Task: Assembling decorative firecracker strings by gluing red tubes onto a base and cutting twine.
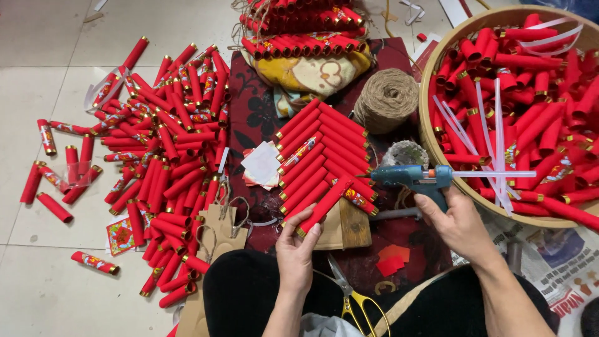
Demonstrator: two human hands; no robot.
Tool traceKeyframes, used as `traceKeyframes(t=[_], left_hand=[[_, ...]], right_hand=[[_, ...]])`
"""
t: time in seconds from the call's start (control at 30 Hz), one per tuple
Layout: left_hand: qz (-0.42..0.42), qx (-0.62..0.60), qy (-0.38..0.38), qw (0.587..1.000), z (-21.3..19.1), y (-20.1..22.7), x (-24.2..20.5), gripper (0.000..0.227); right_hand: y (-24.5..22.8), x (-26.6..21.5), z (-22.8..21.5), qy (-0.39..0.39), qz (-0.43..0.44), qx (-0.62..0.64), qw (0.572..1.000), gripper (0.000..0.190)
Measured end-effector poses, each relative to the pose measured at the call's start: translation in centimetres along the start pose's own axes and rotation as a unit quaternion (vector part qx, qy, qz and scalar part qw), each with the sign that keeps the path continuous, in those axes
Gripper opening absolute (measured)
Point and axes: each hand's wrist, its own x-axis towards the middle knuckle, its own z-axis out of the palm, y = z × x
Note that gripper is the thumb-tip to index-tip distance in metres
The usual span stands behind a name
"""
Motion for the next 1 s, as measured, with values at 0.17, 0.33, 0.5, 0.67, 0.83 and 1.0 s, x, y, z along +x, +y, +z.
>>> traceKeyframes(t=[0.17,0.33,0.5,0.67,0.83,1.0], left_hand=[[-0.146,-0.125,0.047,0.980,0.8,0.1,-0.8,0.030],[-0.235,-0.253,0.074,0.936,1.5,-1.2,-1.7,0.026],[-0.302,-0.321,0.107,0.891,1.5,-3.1,-2.3,0.026],[-0.308,-0.355,0.111,0.876,2.5,-2.7,-2.4,0.027],[-0.295,-0.366,0.076,0.880,2.7,-2.8,-2.8,0.024],[-0.290,-0.183,0.005,0.939,2.1,-2.1,-2.6,0.028]], right_hand=[[1.1,1.9,-4.0,0.091,0.064,-0.208,0.972,0.032],[1.7,4.9,-3.8,0.036,0.067,-0.344,0.936,0.032],[0.9,5.2,-1.9,0.113,-0.105,-0.386,0.909,0.067],[-4.7,-0.8,3.5,0.065,-0.092,-0.037,0.993,0.022],[-5.0,-3.5,9.9,0.060,0.064,0.292,0.952,0.032],[-3.9,-3.1,10.9,0.144,0.052,0.308,0.939,0.031]])
